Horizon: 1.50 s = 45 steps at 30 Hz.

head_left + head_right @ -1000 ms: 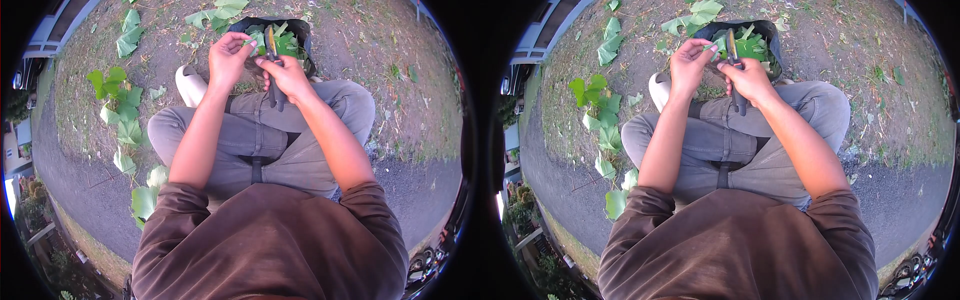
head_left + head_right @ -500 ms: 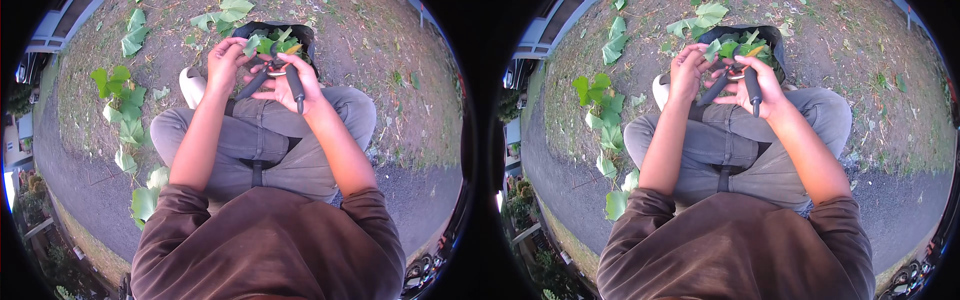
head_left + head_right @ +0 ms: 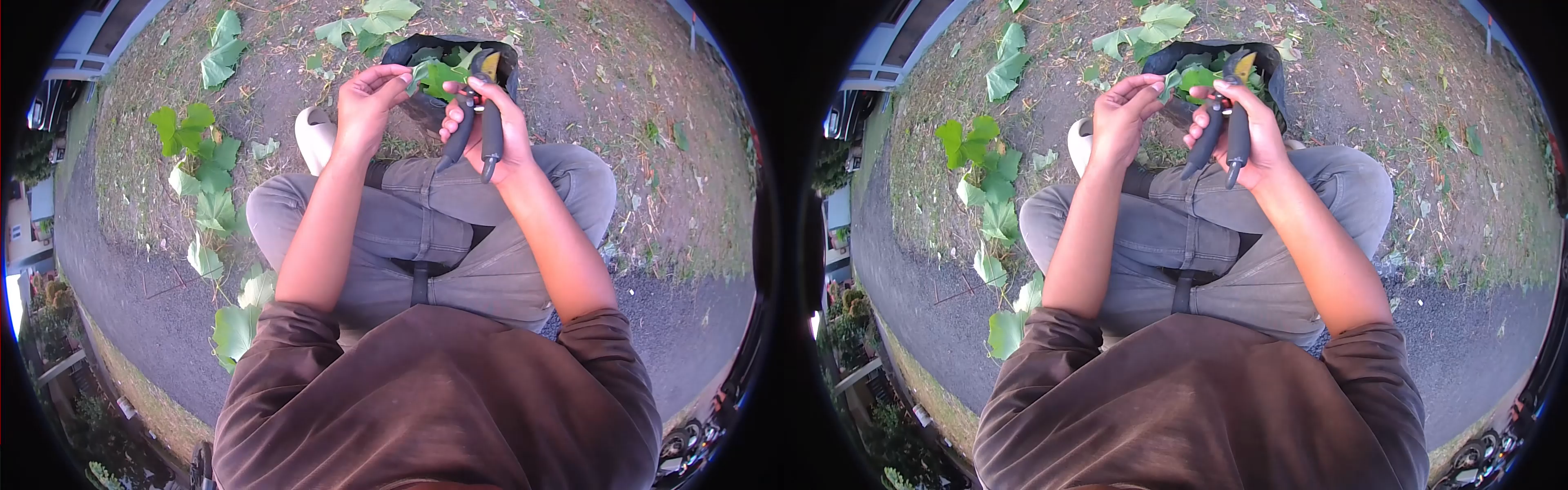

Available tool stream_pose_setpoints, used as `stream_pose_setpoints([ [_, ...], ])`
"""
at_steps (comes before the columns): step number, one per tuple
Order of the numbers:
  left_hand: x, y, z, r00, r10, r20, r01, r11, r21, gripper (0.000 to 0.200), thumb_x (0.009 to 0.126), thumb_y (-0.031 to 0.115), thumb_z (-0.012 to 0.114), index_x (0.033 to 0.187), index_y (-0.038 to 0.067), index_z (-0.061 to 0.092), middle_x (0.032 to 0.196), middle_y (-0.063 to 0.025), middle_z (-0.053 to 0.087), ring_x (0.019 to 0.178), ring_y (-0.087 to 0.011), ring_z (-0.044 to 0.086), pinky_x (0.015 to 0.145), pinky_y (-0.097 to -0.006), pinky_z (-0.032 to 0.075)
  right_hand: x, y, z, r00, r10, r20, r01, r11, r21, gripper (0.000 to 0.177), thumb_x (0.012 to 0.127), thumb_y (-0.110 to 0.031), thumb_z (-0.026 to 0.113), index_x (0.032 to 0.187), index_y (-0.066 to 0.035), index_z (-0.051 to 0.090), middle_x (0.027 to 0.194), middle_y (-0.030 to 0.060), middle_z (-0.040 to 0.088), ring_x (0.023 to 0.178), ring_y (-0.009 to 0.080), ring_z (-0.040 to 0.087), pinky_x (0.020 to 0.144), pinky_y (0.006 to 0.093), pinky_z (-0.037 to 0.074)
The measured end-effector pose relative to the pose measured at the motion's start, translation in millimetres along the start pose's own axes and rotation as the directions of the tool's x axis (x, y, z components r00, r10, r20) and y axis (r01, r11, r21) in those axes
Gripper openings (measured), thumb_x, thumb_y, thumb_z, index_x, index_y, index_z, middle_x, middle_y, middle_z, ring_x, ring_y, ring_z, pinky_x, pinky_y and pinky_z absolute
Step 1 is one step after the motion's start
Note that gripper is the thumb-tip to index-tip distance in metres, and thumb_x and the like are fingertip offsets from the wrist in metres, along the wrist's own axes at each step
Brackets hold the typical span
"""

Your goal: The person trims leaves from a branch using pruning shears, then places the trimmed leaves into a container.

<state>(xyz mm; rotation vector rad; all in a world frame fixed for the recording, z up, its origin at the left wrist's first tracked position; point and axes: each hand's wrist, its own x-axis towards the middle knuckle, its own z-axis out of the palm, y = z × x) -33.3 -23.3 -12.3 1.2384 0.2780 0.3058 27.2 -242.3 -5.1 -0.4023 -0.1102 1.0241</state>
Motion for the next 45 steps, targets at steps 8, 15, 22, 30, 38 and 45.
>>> stream_pose_setpoints([
  [8,-5,9,12,0.999,-0.044,-0.032,0.044,0.999,0.015,0.026,0.100,0.006,0.073,0.122,-0.008,0.070,0.115,-0.0132,0.075,0.104,-0.0187,0.074,0.092,-0.0335,0.063,1,9,21,0.974,0.036,-0.222,-0.084,0.974,-0.212,0.047,0.104,-0.038,0.068,0.127,0.003,0.067,0.081,0.0045,0.065,0.073,0.0195,0.067,0.083,0.0404,0.062],
  [15,-22,13,33,0.999,-0.001,-0.054,0.002,1.000,0.017,0.037,0.099,0.014,0.077,0.130,-0.005,0.069,0.118,-0.0120,0.074,0.106,-0.0153,0.072,0.092,-0.0295,0.059,4,17,45,0.926,-0.080,-0.368,0.011,0.982,-0.186,0.043,0.105,-0.034,0.067,0.127,0.002,0.068,0.082,0.0076,0.067,0.074,0.0187,0.067,0.082,0.0388,0.061],
  [22,-42,1,58,0.999,-0.045,0.029,0.048,0.993,-0.105,0.060,0.096,0.014,0.081,0.146,-0.005,0.054,0.124,-0.0152,0.071,0.107,-0.0163,0.071,0.093,-0.0306,0.057,0,13,21,0.934,-0.097,-0.345,-0.001,0.962,-0.272,0.028,0.102,-0.032,0.072,0.116,-0.008,0.070,0.094,0.0045,0.071,0.084,0.0192,0.071,0.079,0.0375,0.062],
  [30,-38,-6,48,0.973,0.017,-0.230,-0.064,0.978,-0.199,0.047,0.101,0.015,0.075,0.142,-0.004,0.060,0.128,-0.0111,0.067,0.112,-0.0152,0.068,0.095,-0.0273,0.057,-1,14,34,0.954,-0.110,-0.280,0.036,0.966,-0.254,0.055,0.104,-0.052,0.063,0.129,-0.003,0.061,0.122,0.0193,0.070,0.117,0.0304,0.071,0.105,0.0486,0.057],
  [38,-15,-2,27,0.923,0.126,-0.363,-0.215,0.952,-0.218,0.047,0.102,0.016,0.074,0.141,-0.006,0.059,0.132,-0.0135,0.063,0.117,-0.0177,0.065,0.103,-0.0327,0.057,-5,11,41,0.986,0.111,-0.125,-0.131,0.976,-0.173,0.098,0.103,-0.074,0.040,0.156,0.008,0.041,0.150,0.0348,0.053,0.140,0.0403,0.056,0.119,0.0553,0.045],
  [45,-9,-3,20,0.919,0.112,-0.379,-0.222,0.940,-0.260,0.044,0.104,0.015,0.069,0.141,-0.006,0.059,0.134,-0.0142,0.060,0.119,-0.0185,0.062,0.103,-0.0352,0.059,-11,22,43,0.994,-0.020,0.109,0.032,0.993,-0.110,0.088,0.088,-0.026,0.066,0.162,0.006,0.030,0.164,0.0376,0.030,0.159,0.0429,0.029,0.130,0.0589,0.026],
])
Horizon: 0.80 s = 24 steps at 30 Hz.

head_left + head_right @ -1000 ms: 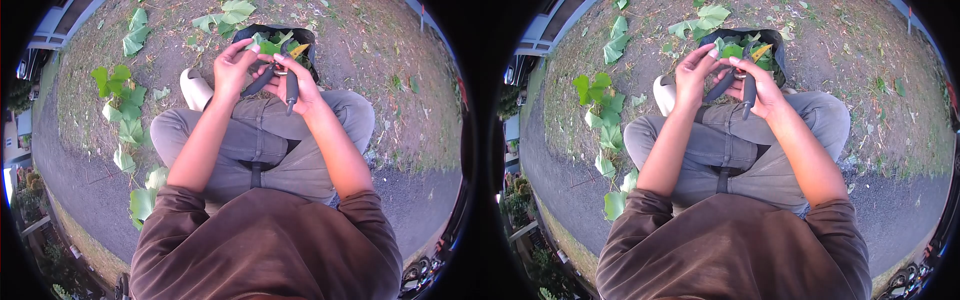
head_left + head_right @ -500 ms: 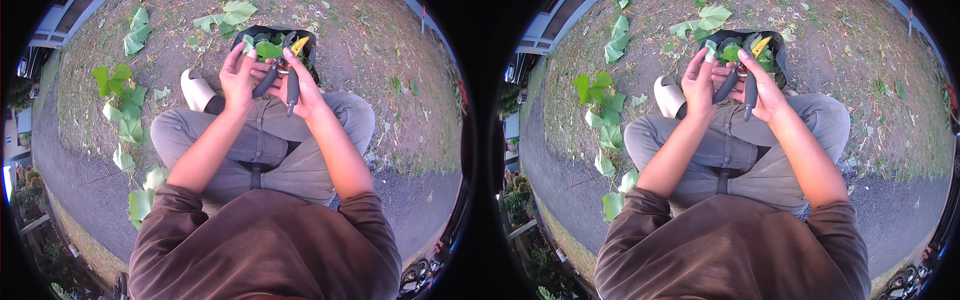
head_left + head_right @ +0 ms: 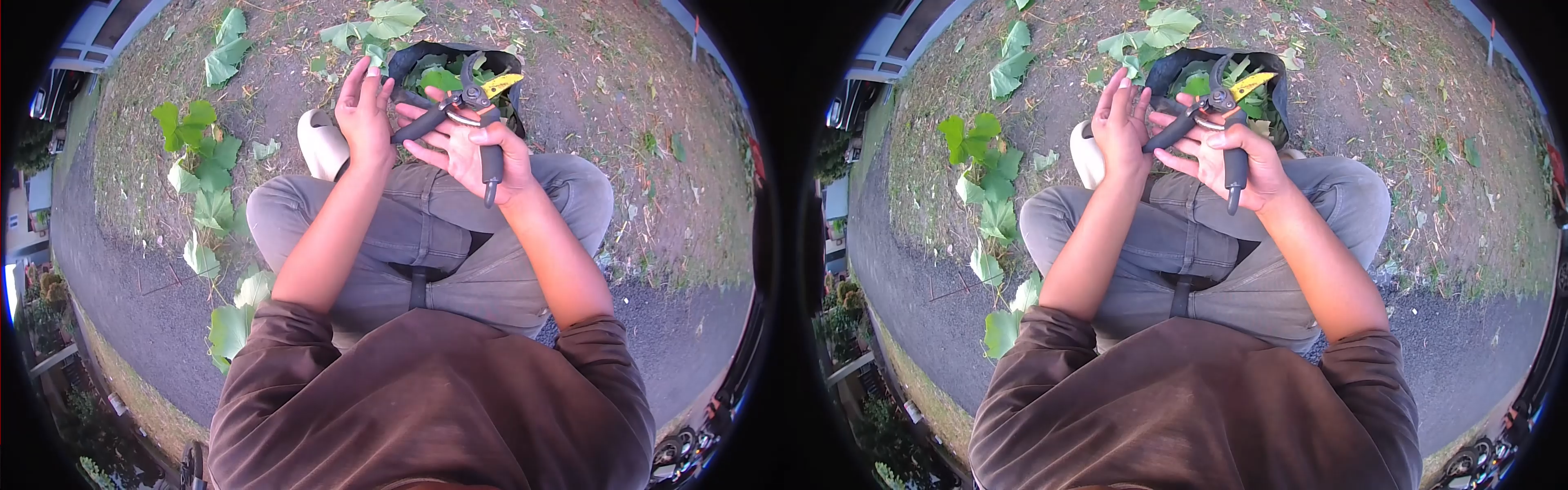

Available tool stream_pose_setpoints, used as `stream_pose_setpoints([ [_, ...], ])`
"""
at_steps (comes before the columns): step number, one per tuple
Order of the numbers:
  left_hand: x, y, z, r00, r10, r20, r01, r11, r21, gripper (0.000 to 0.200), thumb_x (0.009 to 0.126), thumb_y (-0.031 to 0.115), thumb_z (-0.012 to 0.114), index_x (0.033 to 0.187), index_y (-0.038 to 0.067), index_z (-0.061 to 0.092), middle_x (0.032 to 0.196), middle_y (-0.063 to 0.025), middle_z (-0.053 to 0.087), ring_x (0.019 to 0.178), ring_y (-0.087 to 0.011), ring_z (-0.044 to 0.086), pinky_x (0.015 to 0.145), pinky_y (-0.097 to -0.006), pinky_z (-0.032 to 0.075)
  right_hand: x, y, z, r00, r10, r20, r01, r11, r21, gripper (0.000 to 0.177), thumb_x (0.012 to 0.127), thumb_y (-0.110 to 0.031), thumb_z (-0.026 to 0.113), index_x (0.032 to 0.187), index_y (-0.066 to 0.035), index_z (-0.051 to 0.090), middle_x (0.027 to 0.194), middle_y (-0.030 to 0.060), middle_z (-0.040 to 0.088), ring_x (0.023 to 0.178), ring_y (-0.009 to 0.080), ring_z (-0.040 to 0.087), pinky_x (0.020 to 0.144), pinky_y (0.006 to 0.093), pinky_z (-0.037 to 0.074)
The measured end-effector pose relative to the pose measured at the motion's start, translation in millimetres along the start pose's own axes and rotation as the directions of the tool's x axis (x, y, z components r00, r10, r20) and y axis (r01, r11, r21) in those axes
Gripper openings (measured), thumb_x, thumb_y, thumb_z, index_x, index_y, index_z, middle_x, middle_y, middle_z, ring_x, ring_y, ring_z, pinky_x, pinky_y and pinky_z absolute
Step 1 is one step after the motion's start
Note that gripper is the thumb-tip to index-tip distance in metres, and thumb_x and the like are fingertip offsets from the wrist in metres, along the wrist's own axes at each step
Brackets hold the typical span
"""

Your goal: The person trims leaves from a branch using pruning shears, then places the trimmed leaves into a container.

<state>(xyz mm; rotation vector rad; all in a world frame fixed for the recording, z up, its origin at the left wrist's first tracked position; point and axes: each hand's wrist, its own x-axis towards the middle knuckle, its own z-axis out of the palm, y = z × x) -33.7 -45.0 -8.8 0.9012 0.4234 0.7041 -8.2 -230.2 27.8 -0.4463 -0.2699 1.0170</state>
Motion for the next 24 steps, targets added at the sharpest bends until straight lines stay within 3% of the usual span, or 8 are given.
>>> stream_pose_setpoints([
  [3,-2,5,4,1.000,-0.021,0.015,0.020,0.999,0.050,0.043,0.103,0.014,0.070,0.141,-0.005,0.060,0.132,-0.0140,0.060,0.118,-0.0178,0.061,0.101,-0.0339,0.059,1,5,-8,0.999,-0.014,0.050,0.010,0.997,0.082,0.074,0.096,-0.020,0.063,0.162,0.000,0.035,0.163,0.0322,0.037,0.156,0.0405,0.035,0.128,0.0612,0.029],
  [7,0,4,2,0.998,-0.063,0.011,0.063,0.998,0.005,0.041,0.103,0.013,0.070,0.139,-0.004,0.062,0.130,-0.0123,0.062,0.115,-0.0168,0.063,0.100,-0.0332,0.059,5,13,-6,0.999,-0.046,0.015,0.045,0.999,0.021,0.075,0.097,-0.025,0.062,0.163,-0.003,0.034,0.165,0.0297,0.036,0.156,0.0389,0.037,0.128,0.0608,0.030],
  [10,4,9,2,0.998,-0.037,0.050,0.034,0.997,0.073,0.037,0.103,0.012,0.071,0.136,-0.003,0.066,0.125,-0.0104,0.065,0.110,-0.0158,0.065,0.098,-0.0321,0.059,6,11,-5,0.999,-0.042,0.003,0.041,0.993,0.115,0.072,0.099,-0.029,0.060,0.162,-0.004,0.038,0.160,0.0266,0.045,0.148,0.0367,0.047,0.126,0.0585,0.034],
  [13,15,17,-1,0.989,0.099,0.111,-0.114,0.983,0.144,0.032,0.100,0.012,0.075,0.128,-0.002,0.071,0.111,-0.0068,0.075,0.100,-0.0119,0.068,0.092,-0.0279,0.057,10,2,-11,0.988,0.011,-0.154,-0.025,0.995,-0.092,0.063,0.101,-0.031,0.058,0.158,-0.005,0.046,0.137,0.0178,0.065,0.130,0.0277,0.062,0.116,0.0492,0.044],
  [14,16,21,-2,0.989,0.101,0.109,-0.116,0.982,0.147,0.032,0.100,0.012,0.075,0.128,-0.002,0.071,0.111,-0.0068,0.075,0.100,-0.0119,0.068,0.092,-0.0279,0.057,9,1,-10,0.988,0.013,-0.152,-0.027,0.996,-0.090,0.063,0.101,-0.031,0.058,0.158,-0.005,0.046,0.137,0.0178,0.065,0.130,0.0277,0.062,0.116,0.0492,0.044],
  [16,17,26,-3,0.970,0.092,0.224,-0.122,0.985,0.120,0.027,0.098,0.007,0.076,0.123,-0.001,0.074,0.111,-0.0073,0.075,0.100,-0.0115,0.069,0.092,-0.0268,0.056,6,0,-9,0.974,-0.039,-0.222,-0.042,0.936,-0.348,0.061,0.101,-0.030,0.057,0.157,-0.006,0.047,0.133,0.0142,0.067,0.130,0.0238,0.062,0.114,0.0449,0.045],
  [21,9,23,-1,0.952,0.029,0.303,-0.080,0.985,0.155,0.023,0.098,0.005,0.076,0.120,-0.003,0.075,0.111,-0.0084,0.075,0.101,-0.0125,0.069,0.093,-0.0306,0.058,5,13,-9,0.945,0.031,-0.326,-0.183,0.876,-0.446,0.049,0.096,-0.028,0.069,0.139,-0.006,0.061,0.119,0.0059,0.067,0.115,0.0148,0.062,0.106,0.0343,0.044],
  [24,6,24,1,0.945,0.011,0.326,-0.081,0.976,0.203,0.023,0.097,0.003,0.077,0.119,-0.002,0.075,0.112,-0.0086,0.075,0.100,-0.0124,0.070,0.094,-0.0290,0.058,8,25,-20,0.922,-0.021,-0.386,-0.220,0.793,-0.568,0.051,0.094,-0.029,0.071,0.138,-0.005,0.062,0.115,0.0052,0.066,0.112,0.0153,0.061,0.103,0.0320,0.044],
])
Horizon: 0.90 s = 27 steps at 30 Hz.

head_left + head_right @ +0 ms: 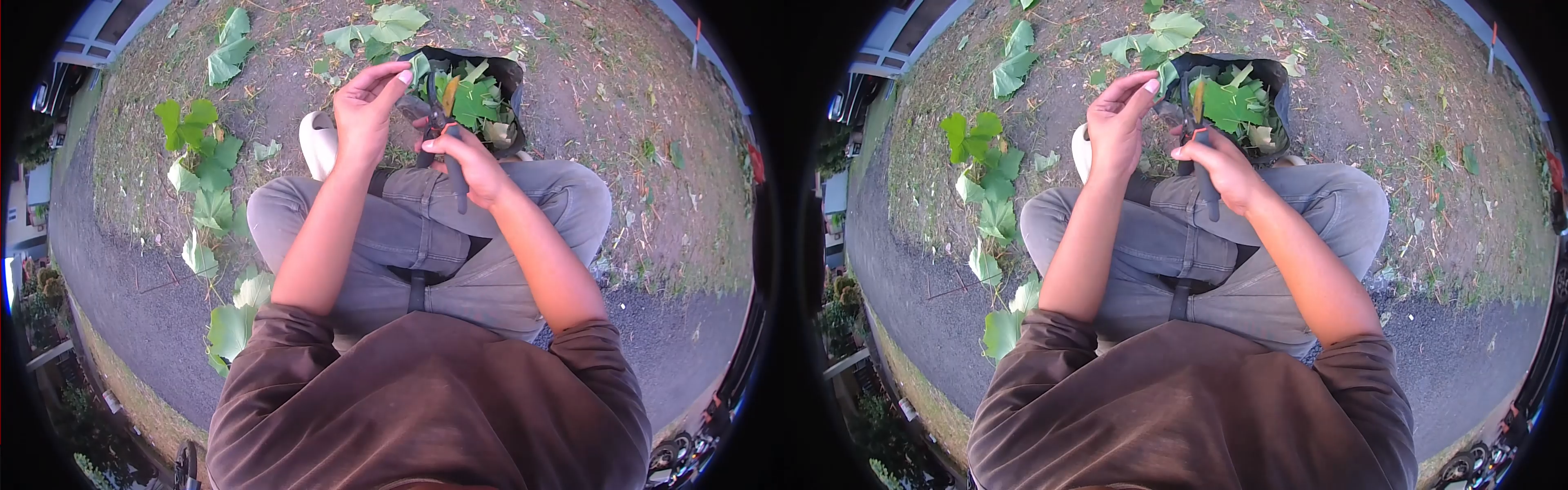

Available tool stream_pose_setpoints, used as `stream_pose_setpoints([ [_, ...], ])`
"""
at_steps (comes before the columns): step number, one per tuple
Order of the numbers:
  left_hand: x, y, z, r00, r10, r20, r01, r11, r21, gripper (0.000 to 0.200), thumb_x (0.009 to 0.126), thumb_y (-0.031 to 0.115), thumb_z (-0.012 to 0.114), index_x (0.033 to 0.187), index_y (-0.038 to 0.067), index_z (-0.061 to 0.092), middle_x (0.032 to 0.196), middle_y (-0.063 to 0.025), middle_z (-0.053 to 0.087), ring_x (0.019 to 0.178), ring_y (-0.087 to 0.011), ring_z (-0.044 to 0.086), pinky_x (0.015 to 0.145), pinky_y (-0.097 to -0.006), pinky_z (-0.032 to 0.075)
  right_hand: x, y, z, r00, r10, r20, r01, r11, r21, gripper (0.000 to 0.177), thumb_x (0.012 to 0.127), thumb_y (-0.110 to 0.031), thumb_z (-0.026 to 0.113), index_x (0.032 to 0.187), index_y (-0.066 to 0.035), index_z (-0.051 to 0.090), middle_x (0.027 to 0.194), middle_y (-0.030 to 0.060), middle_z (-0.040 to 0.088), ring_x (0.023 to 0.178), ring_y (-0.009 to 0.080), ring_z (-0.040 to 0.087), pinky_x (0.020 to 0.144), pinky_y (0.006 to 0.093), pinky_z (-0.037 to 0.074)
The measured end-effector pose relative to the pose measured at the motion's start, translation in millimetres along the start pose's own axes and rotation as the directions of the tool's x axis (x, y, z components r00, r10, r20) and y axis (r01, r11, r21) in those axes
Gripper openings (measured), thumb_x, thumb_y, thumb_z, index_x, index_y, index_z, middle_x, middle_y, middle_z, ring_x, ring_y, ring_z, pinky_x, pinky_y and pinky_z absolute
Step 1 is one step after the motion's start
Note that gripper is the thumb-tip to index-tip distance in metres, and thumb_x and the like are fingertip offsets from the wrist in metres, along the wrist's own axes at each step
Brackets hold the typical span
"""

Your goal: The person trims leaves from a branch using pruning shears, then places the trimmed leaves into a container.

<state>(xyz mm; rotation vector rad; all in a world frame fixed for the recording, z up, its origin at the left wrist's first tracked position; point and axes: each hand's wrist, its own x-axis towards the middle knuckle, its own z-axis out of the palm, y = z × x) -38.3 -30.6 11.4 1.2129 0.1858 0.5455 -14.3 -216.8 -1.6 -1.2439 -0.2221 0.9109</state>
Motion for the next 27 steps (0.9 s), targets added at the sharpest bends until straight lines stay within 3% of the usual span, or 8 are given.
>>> stream_pose_setpoints([
  [1,-1,2,1,1.000,-0.002,0.014,0.002,1.000,0.031,0.022,0.097,0.002,0.077,0.118,-0.002,0.076,0.113,-0.0088,0.075,0.101,-0.0127,0.071,0.094,-0.0280,0.058,-1,-2,3,0.999,-0.052,-0.017,0.049,0.988,-0.149,0.053,0.092,-0.031,0.073,0.136,-0.003,0.062,0.112,0.0050,0.066,0.109,0.0156,0.059,0.102,0.0315,0.044],
  [5,-3,7,2,0.995,-0.046,0.083,0.032,0.986,0.162,0.019,0.096,0.000,0.077,0.115,-0.003,0.077,0.113,-0.0092,0.076,0.103,-0.0130,0.072,0.095,-0.0269,0.058,-3,-6,7,0.995,-0.102,-0.022,0.096,0.976,-0.193,0.051,0.092,-0.032,0.073,0.132,-0.002,0.062,0.111,0.0050,0.065,0.106,0.0160,0.060,0.101,0.0318,0.044],
  [11,-11,11,12,0.970,0.139,0.200,-0.216,0.870,0.444,0.015,0.094,-0.001,0.076,0.108,0.000,0.080,0.111,-0.0094,0.077,0.102,-0.0135,0.073,0.092,-0.0296,0.061,0,-6,1,0.982,-0.155,-0.110,0.132,0.973,-0.191,0.042,0.092,-0.032,0.073,0.120,-0.001,0.064,0.101,0.0037,0.065,0.098,0.0145,0.062,0.093,0.0305,0.046],
  [13,-11,12,12,0.943,0.205,0.261,-0.322,0.759,0.567,0.017,0.091,-0.002,0.077,0.107,0.003,0.082,0.112,-0.0088,0.077,0.099,-0.0148,0.075,0.088,-0.0301,0.062,4,-2,-6,0.991,-0.120,-0.066,0.101,0.966,-0.239,0.036,0.094,-0.033,0.073,0.110,-0.002,0.065,0.091,0.0023,0.065,0.088,0.0127,0.062,0.082,0.0297,0.048],
  [17,-10,13,10,0.908,0.260,0.328,-0.415,0.665,0.621,0.019,0.090,-0.002,0.077,0.107,0.005,0.082,0.112,-0.0082,0.078,0.098,-0.0160,0.076,0.086,-0.0299,0.062,4,0,-1,0.992,-0.088,-0.092,0.071,0.983,-0.168,0.032,0.095,-0.034,0.073,0.100,-0.005,0.065,0.085,0.0017,0.064,0.079,0.0116,0.061,0.074,0.0288,0.047],
  [19,-10,12,11,0.884,0.304,0.355,-0.467,0.612,0.638,0.020,0.088,0.000,0.076,0.107,0.005,0.081,0.108,-0.0094,0.077,0.097,-0.0238,0.077,0.084,-0.0343,0.061,5,0,-1,0.992,-0.098,-0.080,0.088,0.989,-0.120,0.031,0.095,-0.035,0.075,0.097,-0.006,0.064,0.083,0.0018,0.064,0.073,0.0109,0.061,0.069,0.0285,0.048],
  [23,-11,6,15,0.890,0.306,0.338,-0.456,0.605,0.652,0.021,0.090,0.000,0.076,0.109,0.004,0.080,0.109,-0.0096,0.077,0.099,-0.0230,0.077,0.085,-0.0337,0.063,9,-1,-5,0.994,-0.067,-0.088,0.058,0.994,-0.097,0.029,0.095,-0.033,0.076,0.095,-0.006,0.064,0.079,0.0006,0.063,0.069,0.0102,0.061,0.065,0.0285,0.049],
  [27,-12,2,17,0.947,0.204,0.249,-0.312,0.769,0.557,0.022,0.092,-0.001,0.076,0.113,0.003,0.079,0.111,-0.0094,0.076,0.099,-0.0214,0.077,0.087,-0.0328,0.065,7,-5,-7,0.992,-0.074,-0.106,0.060,0.990,-0.131,0.029,0.096,-0.033,0.077,0.096,-0.007,0.064,0.075,-0.0009,0.062,0.065,0.0099,0.060,0.061,0.0287,0.049],
])
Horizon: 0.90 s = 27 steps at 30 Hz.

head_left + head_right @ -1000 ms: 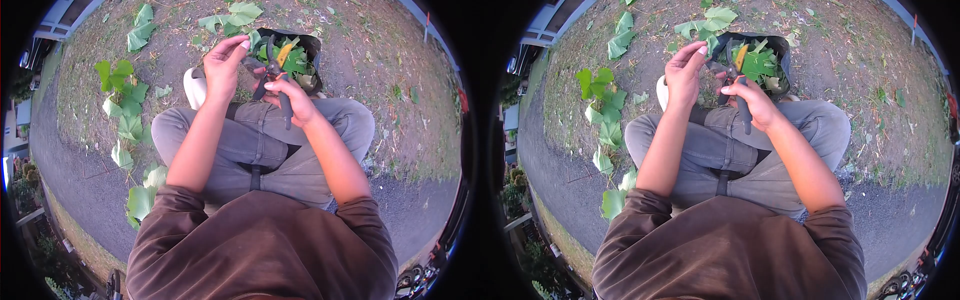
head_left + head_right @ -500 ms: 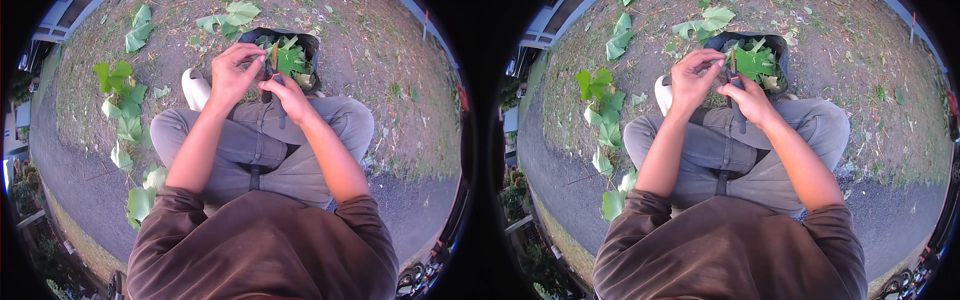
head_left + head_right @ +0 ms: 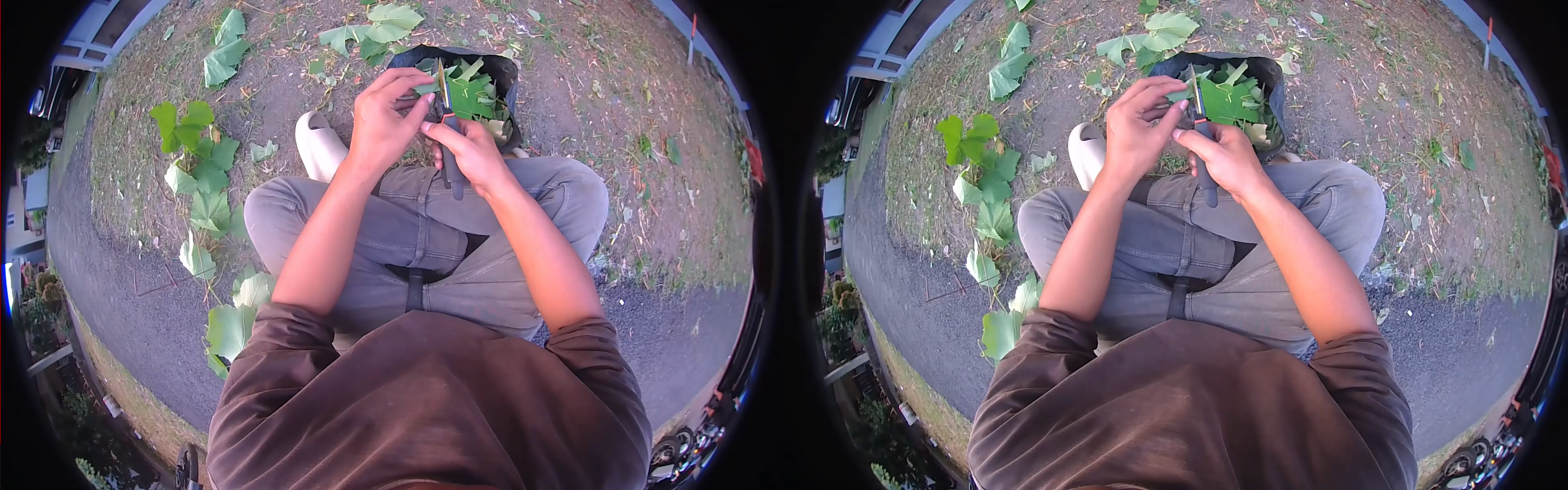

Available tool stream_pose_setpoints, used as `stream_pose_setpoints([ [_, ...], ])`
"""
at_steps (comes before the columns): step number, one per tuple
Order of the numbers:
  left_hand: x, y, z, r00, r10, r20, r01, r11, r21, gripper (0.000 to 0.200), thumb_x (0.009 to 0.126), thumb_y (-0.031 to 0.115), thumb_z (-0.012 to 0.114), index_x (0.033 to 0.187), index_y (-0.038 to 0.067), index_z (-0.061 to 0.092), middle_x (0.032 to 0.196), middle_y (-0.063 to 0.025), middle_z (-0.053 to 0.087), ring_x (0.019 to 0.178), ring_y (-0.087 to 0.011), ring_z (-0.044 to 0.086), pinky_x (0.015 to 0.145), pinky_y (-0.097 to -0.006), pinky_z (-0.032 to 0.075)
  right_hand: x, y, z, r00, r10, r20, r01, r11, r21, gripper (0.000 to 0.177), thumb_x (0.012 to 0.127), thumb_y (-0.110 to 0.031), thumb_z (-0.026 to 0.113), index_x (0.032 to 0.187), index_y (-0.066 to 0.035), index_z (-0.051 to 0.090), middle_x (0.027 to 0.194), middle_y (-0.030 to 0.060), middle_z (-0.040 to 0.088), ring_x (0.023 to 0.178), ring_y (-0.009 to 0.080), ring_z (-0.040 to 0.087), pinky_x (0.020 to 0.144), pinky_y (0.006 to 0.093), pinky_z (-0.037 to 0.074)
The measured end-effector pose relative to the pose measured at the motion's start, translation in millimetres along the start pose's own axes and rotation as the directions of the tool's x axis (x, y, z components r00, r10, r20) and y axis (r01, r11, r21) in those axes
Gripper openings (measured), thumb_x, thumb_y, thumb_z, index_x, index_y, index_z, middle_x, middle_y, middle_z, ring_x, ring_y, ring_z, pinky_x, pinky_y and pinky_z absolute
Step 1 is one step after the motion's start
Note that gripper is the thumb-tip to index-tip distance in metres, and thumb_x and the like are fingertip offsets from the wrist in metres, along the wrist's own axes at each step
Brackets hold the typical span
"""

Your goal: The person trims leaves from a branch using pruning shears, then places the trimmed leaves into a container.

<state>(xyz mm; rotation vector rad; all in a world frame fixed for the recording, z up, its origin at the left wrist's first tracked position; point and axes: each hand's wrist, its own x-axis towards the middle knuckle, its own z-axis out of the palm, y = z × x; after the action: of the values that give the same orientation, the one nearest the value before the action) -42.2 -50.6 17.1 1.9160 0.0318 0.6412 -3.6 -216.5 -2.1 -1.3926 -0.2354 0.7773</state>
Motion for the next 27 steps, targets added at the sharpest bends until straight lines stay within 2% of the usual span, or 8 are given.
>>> stream_pose_setpoints([
  [5,4,-14,-5,0.998,-0.053,-0.024,0.052,0.998,-0.035,0.025,0.092,-0.002,0.078,0.116,0.004,0.079,0.114,-0.0072,0.077,0.095,-0.0136,0.075,0.087,-0.0277,0.063,-2,0,0,0.999,0.027,-0.017,-0.028,0.999,-0.037,0.031,0.095,-0.035,0.080,0.099,-0.008,0.064,0.075,-0.0007,0.063,0.064,0.0101,0.061,0.060,0.0284,0.050],
  [7,7,-18,-7,0.964,-0.260,-0.058,0.240,0.941,-0.238,0.022,0.094,-0.001,0.078,0.116,-0.001,0.076,0.111,-0.0091,0.078,0.095,-0.0120,0.074,0.089,-0.0259,0.061,0,-4,1,0.996,0.083,-0.020,-0.081,0.993,0.090,0.032,0.095,-0.035,0.078,0.102,-0.007,0.064,0.077,0.0002,0.064,0.067,0.0113,0.063,0.065,0.0286,0.052],
  [8,9,-20,-8,0.968,-0.243,-0.071,0.211,0.930,-0.301,0.020,0.095,-0.001,0.077,0.115,-0.005,0.074,0.108,-0.0113,0.078,0.097,-0.0123,0.074,0.089,-0.0254,0.060,0,-6,1,0.996,0.082,-0.018,-0.080,0.993,0.090,0.032,0.095,-0.035,0.078,0.102,-0.007,0.064,0.077,0.0002,0.064,0.067,0.0113,0.063,0.065,0.0286,0.052],
  [11,12,-29,-8,0.963,-0.252,-0.091,0.192,0.887,-0.421,0.019,0.094,0.002,0.079,0.112,-0.004,0.075,0.104,-0.0089,0.079,0.096,-0.0121,0.074,0.084,-0.0249,0.059,-1,-7,1,0.991,0.137,0.007,-0.136,0.980,0.144,0.033,0.095,-0.037,0.077,0.103,-0.007,0.064,0.081,0.0016,0.066,0.075,0.0131,0.066,0.073,0.0297,0.052],
  [13,10,-31,-5,0.959,-0.274,-0.078,0.213,0.872,-0.441,0.019,0.094,0.002,0.079,0.113,-0.004,0.076,0.104,-0.0083,0.079,0.096,-0.0120,0.074,0.084,-0.0251,0.059,0,-1,0,0.994,0.092,0.052,-0.094,0.995,0.020,0.034,0.095,-0.038,0.075,0.103,-0.007,0.064,0.087,0.0027,0.067,0.084,0.0142,0.067,0.080,0.0305,0.051],
  [17,8,-31,-1,0.954,-0.291,-0.073,0.236,0.877,-0.419,0.018,0.094,0.003,0.079,0.112,-0.002,0.078,0.105,-0.0078,0.079,0.096,-0.0115,0.074,0.084,-0.0256,0.059,2,3,0,0.996,0.066,0.068,-0.061,0.996,-0.062,0.031,0.097,-0.036,0.074,0.103,-0.007,0.063,0.092,0.0049,0.068,0.091,0.0172,0.068,0.086,0.0321,0.052],
  [23,4,-28,5,0.973,-0.202,-0.114,0.156,0.933,-0.323,0.017,0.093,0.003,0.080,0.110,-0.001,0.079,0.105,-0.0091,0.079,0.094,-0.0121,0.075,0.085,-0.0261,0.059,2,2,0,0.994,0.082,0.069,-0.079,0.996,-0.036,0.033,0.096,-0.036,0.074,0.105,-0.007,0.062,0.093,0.0045,0.068,0.090,0.0159,0.066,0.085,0.0316,0.050],
  [27,2,-22,6,0.962,-0.259,-0.083,0.207,0.896,-0.392,0.018,0.093,0.003,0.080,0.111,-0.001,0.079,0.104,-0.0089,0.079,0.094,-0.0124,0.075,0.085,-0.0264,0.059,3,6,-1,0.994,0.083,0.067,-0.075,0.991,-0.107,0.036,0.094,-0.039,0.074,0.104,-0.006,0.062,0.090,0.0029,0.064,0.085,0.0133,0.063,0.081,0.0293,0.047],
])
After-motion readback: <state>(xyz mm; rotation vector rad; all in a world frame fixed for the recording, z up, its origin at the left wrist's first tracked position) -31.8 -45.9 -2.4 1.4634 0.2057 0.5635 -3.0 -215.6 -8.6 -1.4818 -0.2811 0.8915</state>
